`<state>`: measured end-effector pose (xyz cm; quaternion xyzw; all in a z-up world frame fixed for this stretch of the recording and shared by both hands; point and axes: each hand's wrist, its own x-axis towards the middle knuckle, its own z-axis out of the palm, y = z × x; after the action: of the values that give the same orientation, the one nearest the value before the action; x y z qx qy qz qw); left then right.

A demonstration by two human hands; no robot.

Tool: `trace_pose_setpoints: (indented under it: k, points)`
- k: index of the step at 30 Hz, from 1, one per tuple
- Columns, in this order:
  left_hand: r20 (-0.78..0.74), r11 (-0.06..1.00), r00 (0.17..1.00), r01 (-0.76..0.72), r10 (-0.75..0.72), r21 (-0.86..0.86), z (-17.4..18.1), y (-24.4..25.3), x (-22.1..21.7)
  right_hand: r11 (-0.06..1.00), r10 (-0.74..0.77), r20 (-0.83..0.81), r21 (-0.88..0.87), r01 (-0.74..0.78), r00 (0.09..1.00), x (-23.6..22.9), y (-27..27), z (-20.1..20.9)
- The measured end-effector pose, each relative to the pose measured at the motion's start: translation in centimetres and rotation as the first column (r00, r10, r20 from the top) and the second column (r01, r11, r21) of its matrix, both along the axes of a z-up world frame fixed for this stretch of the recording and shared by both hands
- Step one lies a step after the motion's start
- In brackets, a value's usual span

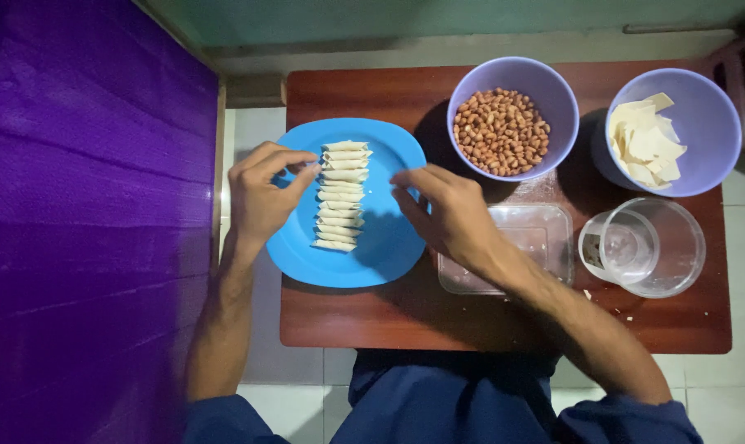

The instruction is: The person prepares snacks by placing peanuts on small squares of dough, moistening the edges with water by hand, and rolling them into small tubes. The finished rolls are placed on a blue plate.

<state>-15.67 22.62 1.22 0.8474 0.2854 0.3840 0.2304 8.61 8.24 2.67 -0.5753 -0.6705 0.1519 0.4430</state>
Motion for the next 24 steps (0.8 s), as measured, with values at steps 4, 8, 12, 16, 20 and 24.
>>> trace_pose_setpoints:
  k: [4, 8, 12, 16, 20, 24]
  points:
    - [0.023, 0.999, 1.000, -0.022, 0.021, 0.025, 0.9, -0.4, 0.6, 0.998, -0.065, -0.013, 0.016, 0.066, 0.998, 1.4, -5.6, 1.7]
    - [0.024, 0.997, 0.999, 0.045, -0.047, 0.066, 2.4, -1.9, 2.2, 0.987, -0.160, 0.043, 0.016, 0.160, 0.986, 3.3, -10.6, 2.8]
    - [0.010, 0.982, 0.988, 0.151, -0.153, 0.113, 3.0, -3.3, 5.1, 0.966, -0.234, 0.118, -0.088, 0.244, 0.965, 7.4, -15.1, 2.2]
    - [0.018, 0.972, 0.978, 0.203, -0.206, 0.118, 3.7, -4.8, 9.3, 0.952, -0.273, 0.188, -0.085, 0.292, 0.943, 11.8, -17.0, 3.6]
    - [-0.140, 0.907, 0.911, 0.404, -0.387, 0.121, 5.6, -5.9, 14.1, 0.973, -0.179, 0.234, -0.101, 0.206, 0.956, 16.6, -18.2, 4.6]
    - [-0.339, 0.873, 0.839, 0.480, -0.426, 0.090, 4.9, -5.3, 18.9, 0.922, -0.242, 0.343, -0.210, 0.326, 0.907, 23.3, -18.2, 2.5]
